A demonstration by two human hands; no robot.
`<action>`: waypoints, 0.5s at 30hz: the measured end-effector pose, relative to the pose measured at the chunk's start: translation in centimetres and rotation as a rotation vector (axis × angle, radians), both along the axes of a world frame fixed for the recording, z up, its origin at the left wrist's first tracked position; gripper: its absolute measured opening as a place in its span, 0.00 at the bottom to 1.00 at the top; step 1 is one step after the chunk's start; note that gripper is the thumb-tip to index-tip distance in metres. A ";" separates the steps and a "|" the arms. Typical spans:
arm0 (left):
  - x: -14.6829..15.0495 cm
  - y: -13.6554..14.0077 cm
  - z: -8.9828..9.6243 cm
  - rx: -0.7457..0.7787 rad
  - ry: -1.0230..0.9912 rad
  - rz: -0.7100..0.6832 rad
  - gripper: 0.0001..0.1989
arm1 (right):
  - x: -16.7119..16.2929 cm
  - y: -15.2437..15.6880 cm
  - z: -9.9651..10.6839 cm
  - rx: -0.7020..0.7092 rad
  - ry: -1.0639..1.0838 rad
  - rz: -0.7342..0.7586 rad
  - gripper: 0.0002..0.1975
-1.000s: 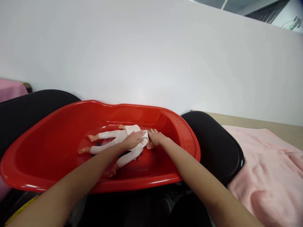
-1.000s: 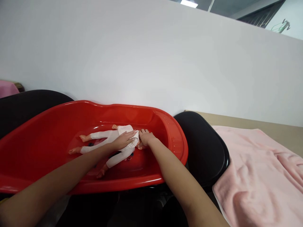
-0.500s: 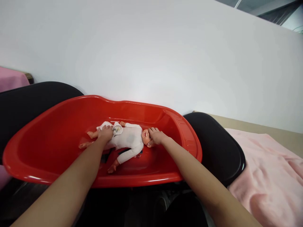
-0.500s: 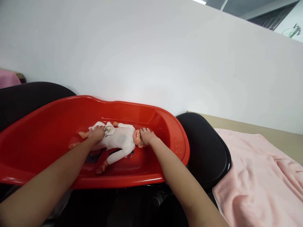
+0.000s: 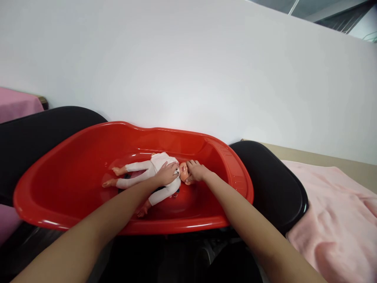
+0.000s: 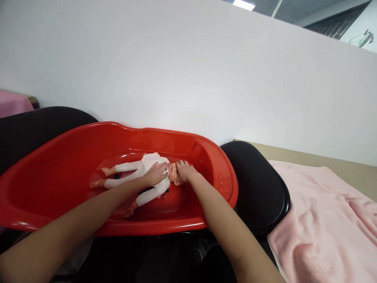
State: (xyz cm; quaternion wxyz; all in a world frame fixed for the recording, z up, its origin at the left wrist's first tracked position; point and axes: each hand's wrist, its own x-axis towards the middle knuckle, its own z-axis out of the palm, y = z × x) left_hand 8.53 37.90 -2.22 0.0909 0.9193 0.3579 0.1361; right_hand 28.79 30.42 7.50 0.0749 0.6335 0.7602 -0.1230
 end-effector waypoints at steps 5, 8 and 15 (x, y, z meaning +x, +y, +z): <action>-0.3 -1.0 -0.2 -0.023 0.022 0.187 0.29 | 0.0 0.0 0.1 -0.008 0.008 -0.005 0.41; -1.5 0.0 -0.1 -0.023 0.060 0.238 0.27 | 0.0 0.1 0.1 -0.016 0.024 -0.010 0.41; -8.3 3.9 -0.7 -0.158 0.094 0.462 0.28 | 0.0 0.0 0.1 -0.012 0.041 0.002 0.42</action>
